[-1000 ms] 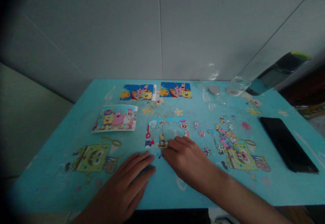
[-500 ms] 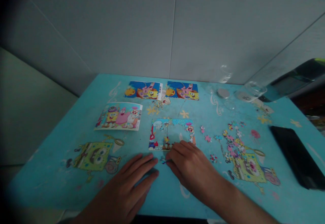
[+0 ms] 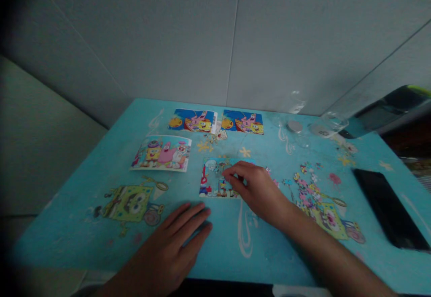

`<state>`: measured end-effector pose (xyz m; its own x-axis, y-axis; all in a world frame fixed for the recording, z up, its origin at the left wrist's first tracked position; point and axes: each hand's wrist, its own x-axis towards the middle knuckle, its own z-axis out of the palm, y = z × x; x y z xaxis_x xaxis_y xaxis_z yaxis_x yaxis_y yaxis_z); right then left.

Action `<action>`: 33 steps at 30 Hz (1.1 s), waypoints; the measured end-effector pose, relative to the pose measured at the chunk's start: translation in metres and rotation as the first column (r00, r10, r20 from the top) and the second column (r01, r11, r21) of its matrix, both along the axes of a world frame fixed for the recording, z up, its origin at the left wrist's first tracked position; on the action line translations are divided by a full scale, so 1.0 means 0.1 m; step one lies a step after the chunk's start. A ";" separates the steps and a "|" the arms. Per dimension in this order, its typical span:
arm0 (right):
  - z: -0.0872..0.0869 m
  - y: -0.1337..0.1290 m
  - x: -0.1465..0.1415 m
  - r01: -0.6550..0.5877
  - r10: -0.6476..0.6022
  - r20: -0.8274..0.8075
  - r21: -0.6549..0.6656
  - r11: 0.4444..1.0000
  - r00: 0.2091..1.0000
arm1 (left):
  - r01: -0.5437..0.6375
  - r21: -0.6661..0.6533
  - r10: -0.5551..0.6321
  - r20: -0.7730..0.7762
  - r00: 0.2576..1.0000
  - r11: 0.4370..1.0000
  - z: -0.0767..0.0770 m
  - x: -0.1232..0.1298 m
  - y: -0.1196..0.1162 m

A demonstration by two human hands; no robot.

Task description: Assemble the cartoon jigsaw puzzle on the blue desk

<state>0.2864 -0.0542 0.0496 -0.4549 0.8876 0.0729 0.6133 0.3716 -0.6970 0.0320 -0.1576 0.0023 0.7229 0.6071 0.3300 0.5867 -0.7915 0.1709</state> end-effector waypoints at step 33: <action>-0.24 0.00 -0.23 0.016 -0.032 -0.151 -0.105 0.994 0.988 | 0.225 0.224 -0.240 0.037 0.970 0.948 0.19 -0.32 1.22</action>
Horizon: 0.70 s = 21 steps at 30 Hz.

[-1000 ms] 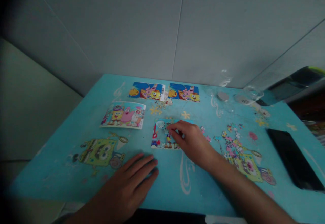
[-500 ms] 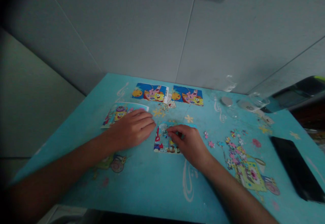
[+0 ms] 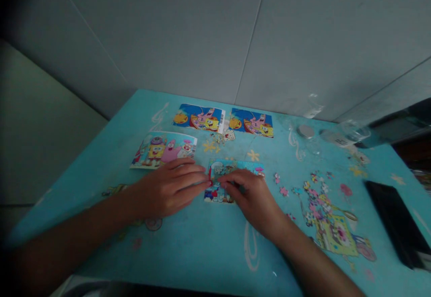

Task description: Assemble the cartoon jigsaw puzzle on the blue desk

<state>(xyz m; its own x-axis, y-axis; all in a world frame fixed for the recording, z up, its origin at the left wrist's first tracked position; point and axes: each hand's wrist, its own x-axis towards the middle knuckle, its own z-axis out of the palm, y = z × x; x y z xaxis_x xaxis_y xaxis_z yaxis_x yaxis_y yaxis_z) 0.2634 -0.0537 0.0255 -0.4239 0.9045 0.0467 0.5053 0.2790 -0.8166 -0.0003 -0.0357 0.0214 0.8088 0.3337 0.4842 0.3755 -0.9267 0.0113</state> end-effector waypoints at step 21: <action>0.00 -0.11 -0.08 0.000 -0.040 0.142 0.273 0.962 0.989 | -0.124 -0.079 0.117 -0.088 0.989 0.989 0.01 -0.01 0.02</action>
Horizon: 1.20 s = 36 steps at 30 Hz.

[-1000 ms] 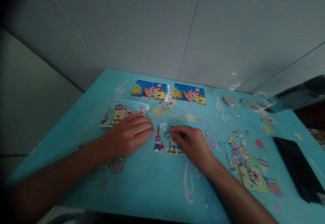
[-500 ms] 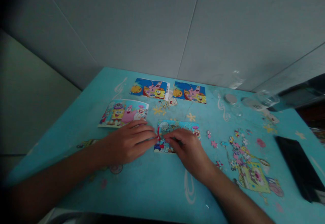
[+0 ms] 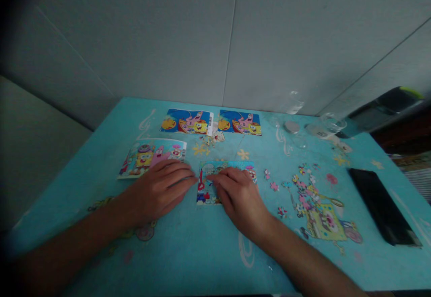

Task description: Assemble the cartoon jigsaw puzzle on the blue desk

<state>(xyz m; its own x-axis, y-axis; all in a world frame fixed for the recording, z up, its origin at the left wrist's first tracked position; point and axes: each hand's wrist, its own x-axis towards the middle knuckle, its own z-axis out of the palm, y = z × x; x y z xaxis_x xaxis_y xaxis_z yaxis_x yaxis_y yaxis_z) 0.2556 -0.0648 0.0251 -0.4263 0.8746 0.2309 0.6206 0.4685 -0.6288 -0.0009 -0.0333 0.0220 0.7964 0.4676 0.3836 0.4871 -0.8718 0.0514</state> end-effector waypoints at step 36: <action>0.03 -0.68 1.32 0.524 -0.529 0.346 0.116 0.844 0.775 | 0.126 0.013 -0.127 0.027 0.992 0.992 -0.06 -0.01 -0.02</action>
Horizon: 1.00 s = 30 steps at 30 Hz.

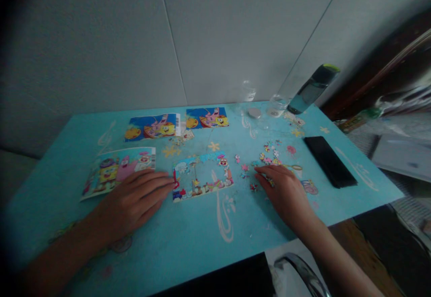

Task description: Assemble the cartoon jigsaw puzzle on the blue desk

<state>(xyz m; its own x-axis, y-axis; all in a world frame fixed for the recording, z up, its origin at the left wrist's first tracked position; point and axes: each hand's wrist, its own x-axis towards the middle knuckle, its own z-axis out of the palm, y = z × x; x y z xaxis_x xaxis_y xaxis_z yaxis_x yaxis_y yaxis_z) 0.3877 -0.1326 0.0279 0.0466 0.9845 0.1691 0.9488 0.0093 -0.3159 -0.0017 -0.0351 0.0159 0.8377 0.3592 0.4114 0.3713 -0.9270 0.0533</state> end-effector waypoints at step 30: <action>0.33 0.48 -0.96 -0.359 0.270 -0.381 -0.185 0.915 0.884 | -0.006 0.046 0.008 -0.039 0.999 0.999 0.00 0.05 -0.04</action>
<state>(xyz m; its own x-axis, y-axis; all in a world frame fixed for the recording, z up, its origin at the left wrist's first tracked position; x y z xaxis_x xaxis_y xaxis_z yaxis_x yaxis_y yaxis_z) 0.2918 -0.0847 0.0609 -0.2617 0.9640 -0.0469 0.7410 0.1695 -0.6497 0.0037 -0.0394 0.0158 0.8511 0.3466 0.3944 0.3786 -0.9255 -0.0037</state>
